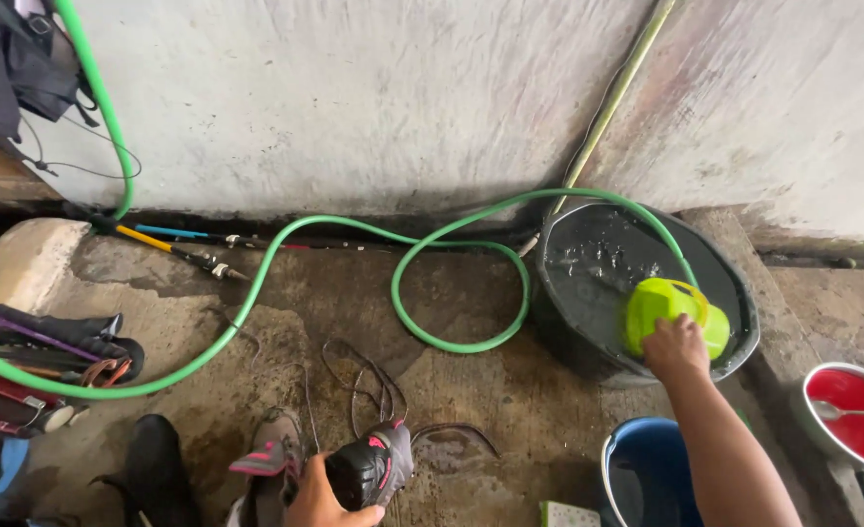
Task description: The person pours water from a yellow cup onto a gray and pink shoe, then scrubs it with a blue brush and a green sponge. The person repeatedly wets and scrubs the shoe, focusing on the sole and upper parts, while other shoes and cleaning tools remain nearby.
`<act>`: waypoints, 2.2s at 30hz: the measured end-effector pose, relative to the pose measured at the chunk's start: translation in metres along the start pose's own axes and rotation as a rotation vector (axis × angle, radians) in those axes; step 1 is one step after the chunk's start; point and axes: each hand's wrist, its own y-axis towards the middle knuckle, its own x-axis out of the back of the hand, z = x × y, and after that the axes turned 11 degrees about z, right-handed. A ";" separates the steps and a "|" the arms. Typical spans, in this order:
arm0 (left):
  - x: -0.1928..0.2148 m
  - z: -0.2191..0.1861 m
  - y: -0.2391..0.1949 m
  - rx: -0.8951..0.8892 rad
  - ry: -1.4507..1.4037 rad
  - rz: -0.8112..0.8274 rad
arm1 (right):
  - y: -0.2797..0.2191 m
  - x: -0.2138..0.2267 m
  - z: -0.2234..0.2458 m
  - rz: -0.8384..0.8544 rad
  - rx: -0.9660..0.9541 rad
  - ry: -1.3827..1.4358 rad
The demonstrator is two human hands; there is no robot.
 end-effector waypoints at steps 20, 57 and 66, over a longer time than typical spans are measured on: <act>-0.015 -0.052 -0.047 -0.266 -0.061 -0.127 | -0.058 0.017 -0.005 -0.616 0.119 1.227; -0.032 -0.077 -0.026 -0.455 0.156 -0.146 | -0.312 0.119 0.093 -0.039 0.710 0.244; -0.033 -0.097 -0.037 -0.836 0.136 -0.026 | -0.303 0.128 0.085 -0.360 0.778 -0.077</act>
